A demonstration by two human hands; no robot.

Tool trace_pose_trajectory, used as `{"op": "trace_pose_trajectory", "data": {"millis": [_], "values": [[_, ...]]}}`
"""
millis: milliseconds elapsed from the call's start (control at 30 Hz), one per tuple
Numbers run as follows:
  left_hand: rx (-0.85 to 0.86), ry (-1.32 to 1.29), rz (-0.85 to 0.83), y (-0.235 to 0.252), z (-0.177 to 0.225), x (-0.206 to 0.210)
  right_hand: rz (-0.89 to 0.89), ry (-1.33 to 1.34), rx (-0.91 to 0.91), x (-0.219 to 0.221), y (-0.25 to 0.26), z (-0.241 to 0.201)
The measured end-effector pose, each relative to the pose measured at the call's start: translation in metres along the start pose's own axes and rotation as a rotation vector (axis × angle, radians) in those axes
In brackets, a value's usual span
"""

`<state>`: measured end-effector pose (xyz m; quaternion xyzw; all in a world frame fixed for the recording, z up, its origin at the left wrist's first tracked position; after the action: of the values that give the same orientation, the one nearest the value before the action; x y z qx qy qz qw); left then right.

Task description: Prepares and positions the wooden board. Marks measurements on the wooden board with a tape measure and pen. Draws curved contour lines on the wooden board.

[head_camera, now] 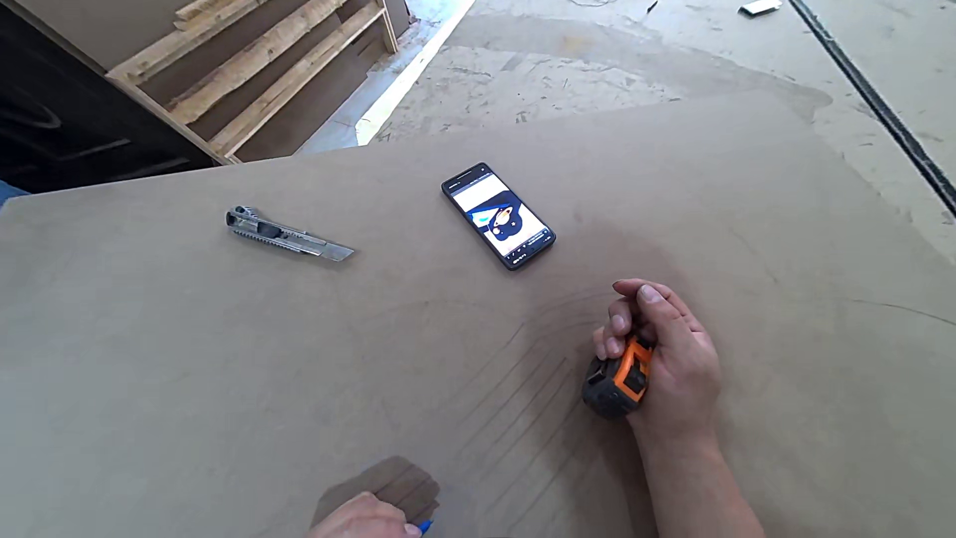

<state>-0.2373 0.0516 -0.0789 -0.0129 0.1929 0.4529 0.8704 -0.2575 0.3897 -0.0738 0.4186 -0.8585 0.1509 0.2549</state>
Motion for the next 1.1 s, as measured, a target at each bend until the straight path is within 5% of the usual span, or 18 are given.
{"op": "trace_pose_trajectory", "data": {"millis": [333,1100], "values": [[-0.177,0.084,0.139,-0.013,-0.001,-0.001,-0.110,-0.053,0.017,-0.001,0.006,-0.001],[-0.092,0.231,0.084,-0.004,0.014,0.005,-0.164,0.003,0.021,-0.002,0.013,0.002]]}}
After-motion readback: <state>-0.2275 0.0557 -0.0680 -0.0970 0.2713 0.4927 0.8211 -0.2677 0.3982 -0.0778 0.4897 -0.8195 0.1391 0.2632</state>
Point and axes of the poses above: each hand's wrist, its own y-axis towards the middle knuckle, its own x-axis out of the palm, z = x × y, the point moved 5 cm from there along y, towards the middle knuckle, and after that the axes turned 11 degrees about y, right-handed, at the moved point
